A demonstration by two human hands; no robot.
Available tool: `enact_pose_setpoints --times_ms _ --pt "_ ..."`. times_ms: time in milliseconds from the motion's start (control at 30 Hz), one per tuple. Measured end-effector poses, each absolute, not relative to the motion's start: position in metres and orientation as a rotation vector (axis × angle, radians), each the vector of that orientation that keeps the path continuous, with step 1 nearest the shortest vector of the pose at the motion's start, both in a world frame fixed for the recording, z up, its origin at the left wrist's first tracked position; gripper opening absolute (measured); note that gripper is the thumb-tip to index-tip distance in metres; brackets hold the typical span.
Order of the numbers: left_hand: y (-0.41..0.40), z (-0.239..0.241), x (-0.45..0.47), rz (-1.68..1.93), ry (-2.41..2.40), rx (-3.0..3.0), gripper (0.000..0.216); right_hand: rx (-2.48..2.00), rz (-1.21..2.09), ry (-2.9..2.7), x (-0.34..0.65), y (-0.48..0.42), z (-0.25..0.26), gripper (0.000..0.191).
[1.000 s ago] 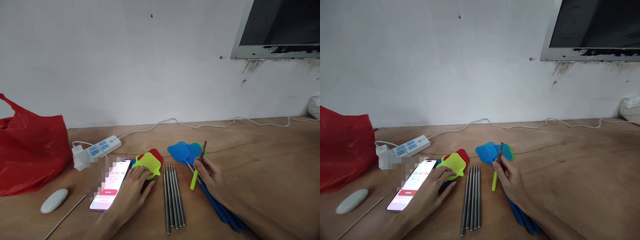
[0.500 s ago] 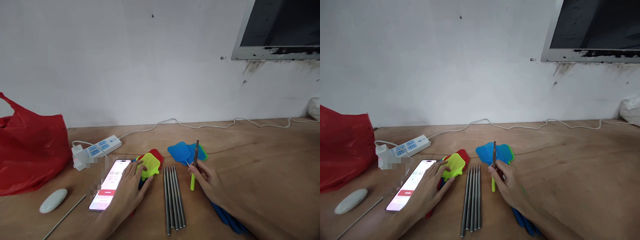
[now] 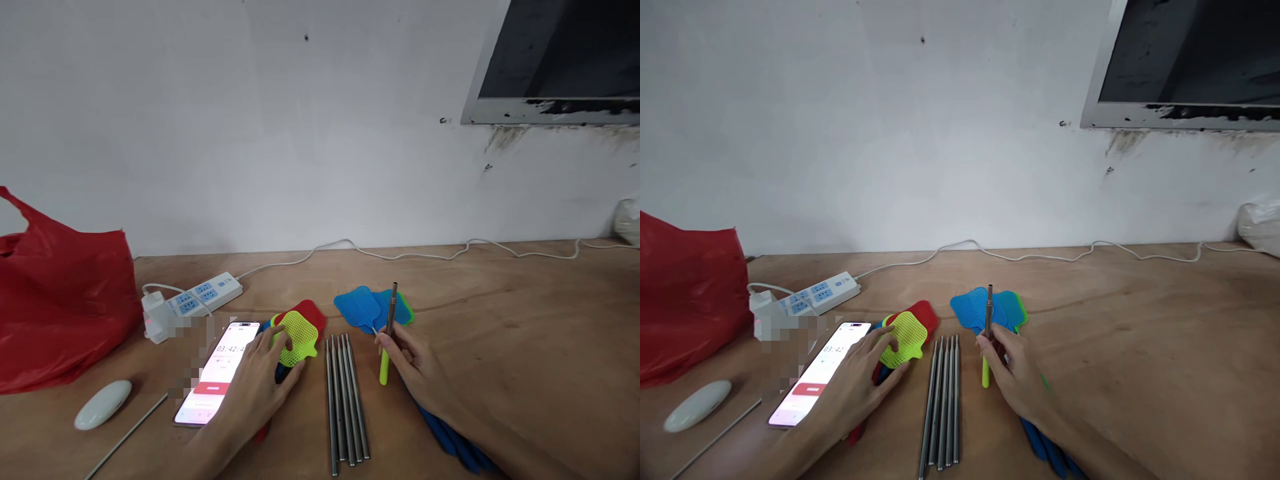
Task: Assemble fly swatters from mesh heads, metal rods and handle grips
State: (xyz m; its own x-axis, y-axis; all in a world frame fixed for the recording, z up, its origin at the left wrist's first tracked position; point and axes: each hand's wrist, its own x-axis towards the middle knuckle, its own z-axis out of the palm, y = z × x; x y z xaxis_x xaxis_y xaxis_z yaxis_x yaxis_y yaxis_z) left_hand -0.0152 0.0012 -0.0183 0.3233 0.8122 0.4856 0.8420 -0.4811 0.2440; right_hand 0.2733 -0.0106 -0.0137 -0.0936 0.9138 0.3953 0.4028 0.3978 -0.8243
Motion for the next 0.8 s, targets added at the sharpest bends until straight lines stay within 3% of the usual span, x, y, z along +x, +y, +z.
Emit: enact_pose_setpoints --times_ms 267,500,800 --pt "0.002 -0.015 -0.015 -0.819 -1.591 -2.535 0.022 -1.14 0.737 -1.617 0.274 -0.01 -0.018 0.033" --pt "-0.008 -0.002 -0.009 -1.047 -1.597 -2.528 0.029 -1.082 0.995 -1.327 0.267 -0.008 -0.008 0.038" --pt "-0.012 -0.001 -0.008 -1.028 -1.667 -2.622 0.051 -1.109 1.363 -1.445 0.264 -0.009 -0.001 0.055"
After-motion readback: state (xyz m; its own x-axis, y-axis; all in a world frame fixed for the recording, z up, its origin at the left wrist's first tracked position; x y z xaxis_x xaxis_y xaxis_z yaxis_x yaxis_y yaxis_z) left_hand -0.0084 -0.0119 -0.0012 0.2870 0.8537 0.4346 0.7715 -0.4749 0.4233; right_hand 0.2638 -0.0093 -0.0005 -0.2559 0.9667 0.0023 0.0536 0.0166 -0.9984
